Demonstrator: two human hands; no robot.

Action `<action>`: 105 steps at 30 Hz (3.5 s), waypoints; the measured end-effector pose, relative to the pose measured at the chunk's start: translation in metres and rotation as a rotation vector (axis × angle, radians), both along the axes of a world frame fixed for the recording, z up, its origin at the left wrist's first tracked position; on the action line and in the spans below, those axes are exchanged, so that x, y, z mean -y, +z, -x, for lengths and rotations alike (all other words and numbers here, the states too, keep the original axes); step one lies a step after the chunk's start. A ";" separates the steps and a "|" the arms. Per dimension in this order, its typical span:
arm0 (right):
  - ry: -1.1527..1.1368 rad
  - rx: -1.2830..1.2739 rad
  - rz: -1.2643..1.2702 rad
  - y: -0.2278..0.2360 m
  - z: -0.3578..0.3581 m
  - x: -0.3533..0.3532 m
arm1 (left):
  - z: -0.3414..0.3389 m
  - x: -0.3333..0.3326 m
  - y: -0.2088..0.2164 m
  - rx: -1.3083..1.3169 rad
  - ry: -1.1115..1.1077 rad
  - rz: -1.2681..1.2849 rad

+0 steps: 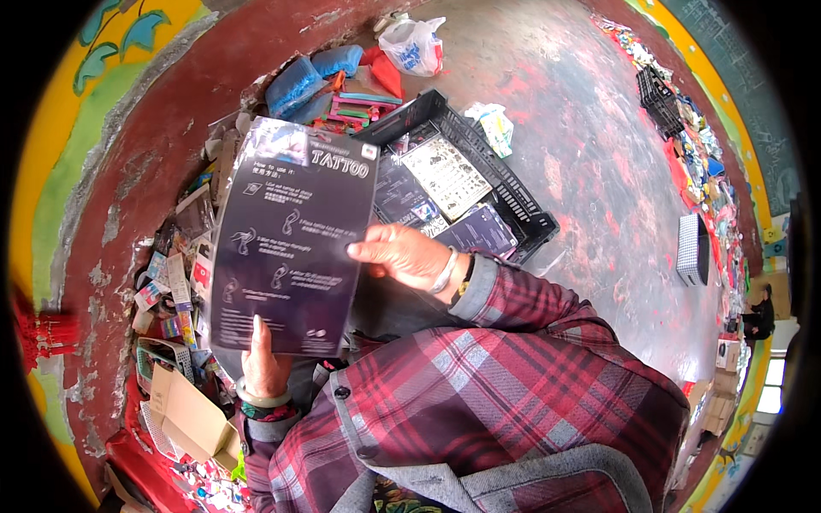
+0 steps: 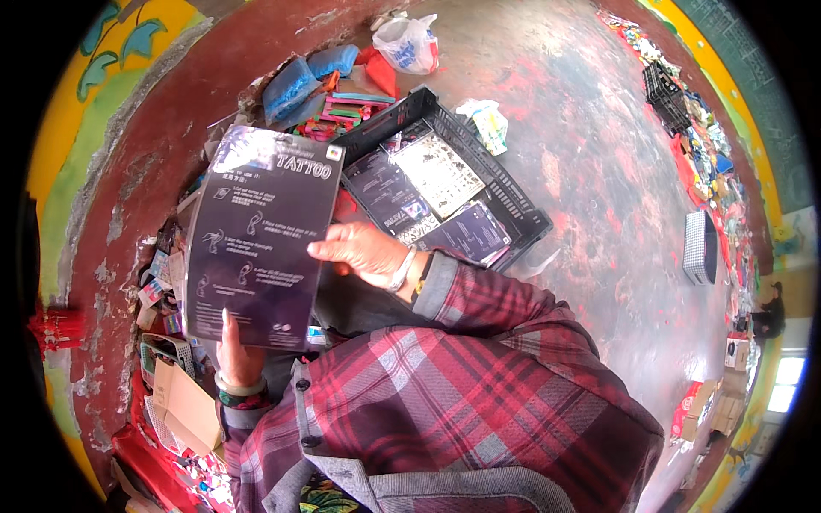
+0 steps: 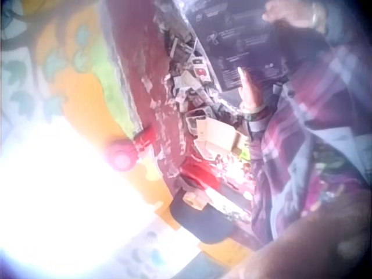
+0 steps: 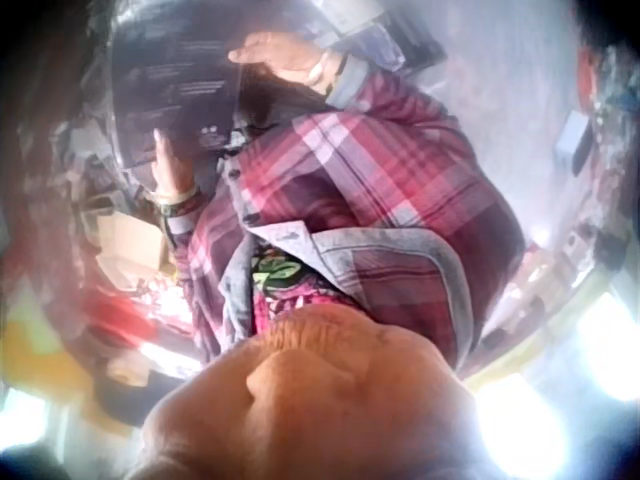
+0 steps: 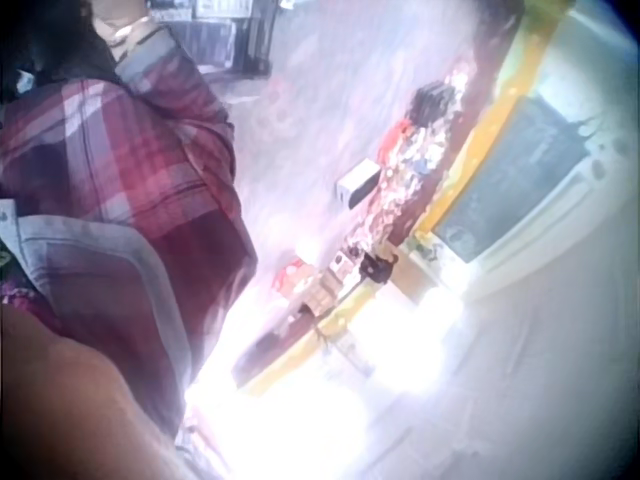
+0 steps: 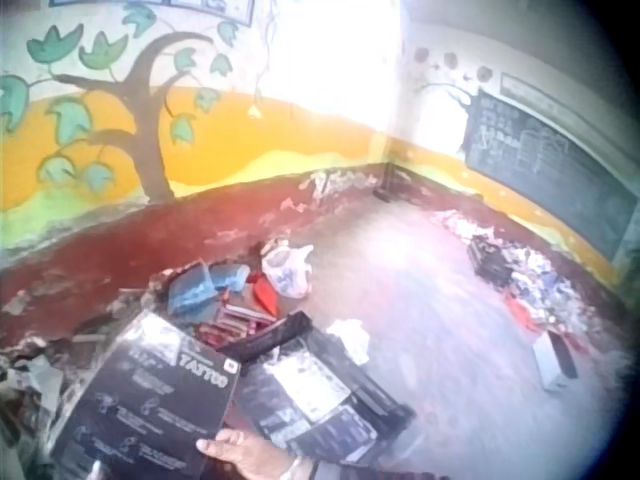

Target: The person sits on the floor and wipes the surface of several sticker sheets with a small cloth. They handle the sheets one by one, turning them over to clean both sides before placing them into a black plastic crate.

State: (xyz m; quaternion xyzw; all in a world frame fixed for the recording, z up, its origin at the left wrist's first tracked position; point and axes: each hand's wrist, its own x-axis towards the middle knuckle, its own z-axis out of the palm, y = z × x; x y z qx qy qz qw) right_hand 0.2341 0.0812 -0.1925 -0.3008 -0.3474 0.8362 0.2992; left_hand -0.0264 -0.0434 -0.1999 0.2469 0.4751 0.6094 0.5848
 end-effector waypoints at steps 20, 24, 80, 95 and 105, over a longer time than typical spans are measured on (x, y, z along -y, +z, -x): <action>-1.106 0.510 0.670 -0.298 -0.237 0.020 | 0.120 0.008 -0.038 0.501 0.258 -0.222; -0.735 0.923 0.577 -0.339 -0.238 0.031 | 0.113 0.003 -0.035 0.494 0.164 -0.260; 0.860 1.624 -0.578 -0.389 -0.176 -0.071 | 0.107 0.003 -0.036 0.245 0.289 -0.139; 0.193 0.267 -1.383 0.050 0.124 -0.088 | 0.075 -0.058 0.038 0.205 0.247 -0.405; 0.029 -0.057 -0.322 0.007 0.183 -0.094 | 0.110 -0.089 0.040 0.247 0.018 -0.256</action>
